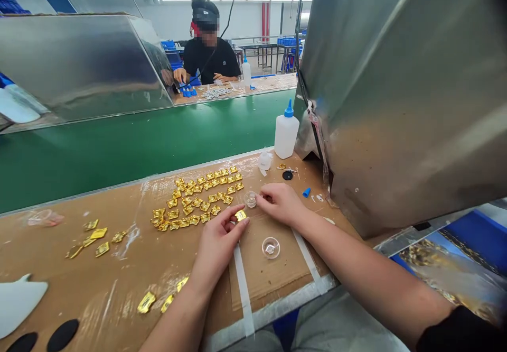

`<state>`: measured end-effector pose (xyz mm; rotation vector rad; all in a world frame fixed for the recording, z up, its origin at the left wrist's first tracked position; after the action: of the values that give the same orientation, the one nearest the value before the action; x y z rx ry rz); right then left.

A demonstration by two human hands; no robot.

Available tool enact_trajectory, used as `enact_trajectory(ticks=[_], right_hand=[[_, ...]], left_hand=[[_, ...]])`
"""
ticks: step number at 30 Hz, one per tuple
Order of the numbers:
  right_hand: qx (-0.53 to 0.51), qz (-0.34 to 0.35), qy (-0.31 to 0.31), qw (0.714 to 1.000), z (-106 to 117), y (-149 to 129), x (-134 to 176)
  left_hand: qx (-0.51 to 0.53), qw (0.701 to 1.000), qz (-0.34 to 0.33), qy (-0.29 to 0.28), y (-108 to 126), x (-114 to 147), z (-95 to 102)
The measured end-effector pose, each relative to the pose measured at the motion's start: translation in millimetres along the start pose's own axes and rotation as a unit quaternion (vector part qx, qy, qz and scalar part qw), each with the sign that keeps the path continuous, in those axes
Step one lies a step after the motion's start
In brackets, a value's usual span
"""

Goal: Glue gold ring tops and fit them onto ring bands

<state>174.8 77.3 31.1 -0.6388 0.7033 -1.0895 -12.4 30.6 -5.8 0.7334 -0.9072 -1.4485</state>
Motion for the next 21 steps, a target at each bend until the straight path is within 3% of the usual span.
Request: enact_trajectory(ticks=[11,21], right_hand=[[-0.041,0.000,0.002,0.999,-7.1,8.5,-2.5],[-0.084,-0.013,0.018,0.996,-5.9,10.5,-2.5]], left_hand=[[-0.039,0.999,0.006,-0.007,-4.4,0.4,-0.4],[0.003,1.000,0.009,0.003,-2.1,1.5,-0.8]])
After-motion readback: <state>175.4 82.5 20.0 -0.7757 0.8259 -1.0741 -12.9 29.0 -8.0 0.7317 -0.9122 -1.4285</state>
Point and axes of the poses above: each hand's wrist, its own x-axis away from the middle knuckle, its own z-axis out of the back of the hand, y = z × x, the point moved 6 cm from there along -x, towards the middle knuckle, and after that the axes turned 14 degrees about -x, right-handed, at the moved point
